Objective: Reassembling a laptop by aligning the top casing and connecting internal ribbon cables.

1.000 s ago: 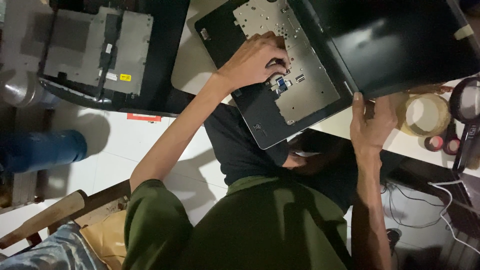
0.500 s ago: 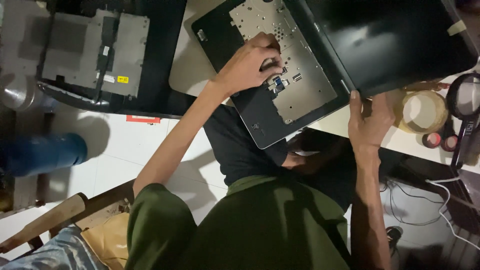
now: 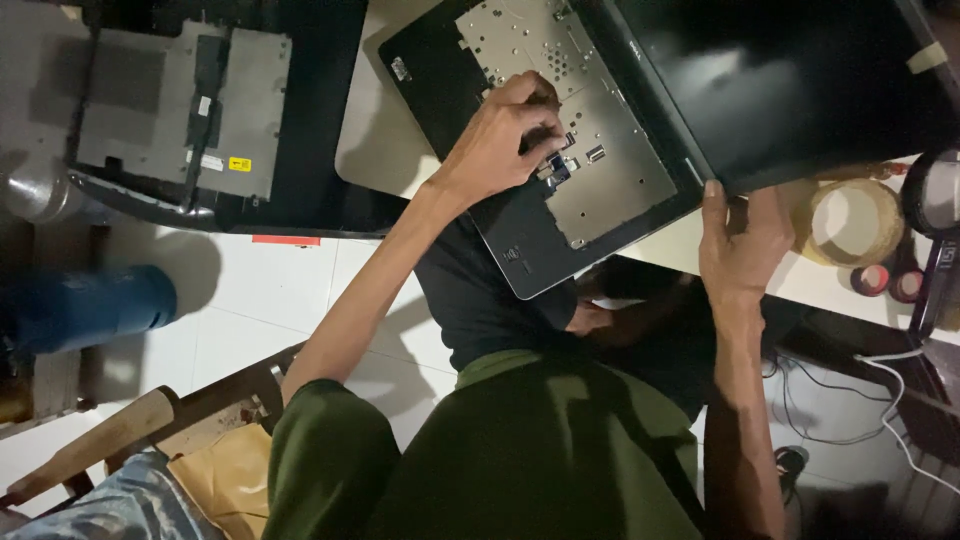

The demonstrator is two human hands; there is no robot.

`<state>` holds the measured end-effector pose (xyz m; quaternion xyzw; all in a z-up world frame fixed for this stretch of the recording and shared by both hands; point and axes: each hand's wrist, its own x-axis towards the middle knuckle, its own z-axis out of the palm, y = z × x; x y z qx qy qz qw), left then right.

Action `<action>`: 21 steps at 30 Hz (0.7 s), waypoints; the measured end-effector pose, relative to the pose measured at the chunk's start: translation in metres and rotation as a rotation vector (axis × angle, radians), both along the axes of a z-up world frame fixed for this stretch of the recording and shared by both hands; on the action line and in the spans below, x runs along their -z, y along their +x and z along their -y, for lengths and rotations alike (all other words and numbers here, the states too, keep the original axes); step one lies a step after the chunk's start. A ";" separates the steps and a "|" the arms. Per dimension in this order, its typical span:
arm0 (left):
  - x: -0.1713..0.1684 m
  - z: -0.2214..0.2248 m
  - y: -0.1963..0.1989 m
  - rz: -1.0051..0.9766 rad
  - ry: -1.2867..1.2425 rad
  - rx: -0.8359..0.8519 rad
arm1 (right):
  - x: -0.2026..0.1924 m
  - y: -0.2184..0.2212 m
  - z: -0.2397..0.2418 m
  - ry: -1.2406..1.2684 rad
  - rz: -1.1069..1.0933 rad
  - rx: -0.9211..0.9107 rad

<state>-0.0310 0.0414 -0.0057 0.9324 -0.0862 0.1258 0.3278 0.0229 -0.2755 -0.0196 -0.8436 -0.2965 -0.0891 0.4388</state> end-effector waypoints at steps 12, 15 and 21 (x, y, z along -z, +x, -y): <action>-0.015 -0.013 0.013 -0.016 0.136 0.214 | 0.002 0.001 0.001 -0.010 0.020 -0.003; -0.009 -0.017 0.020 -0.007 0.197 0.260 | -0.004 0.000 -0.003 -0.003 0.002 -0.006; 0.001 -0.019 0.023 0.087 0.440 0.283 | -0.005 -0.001 -0.004 -0.033 -0.016 0.022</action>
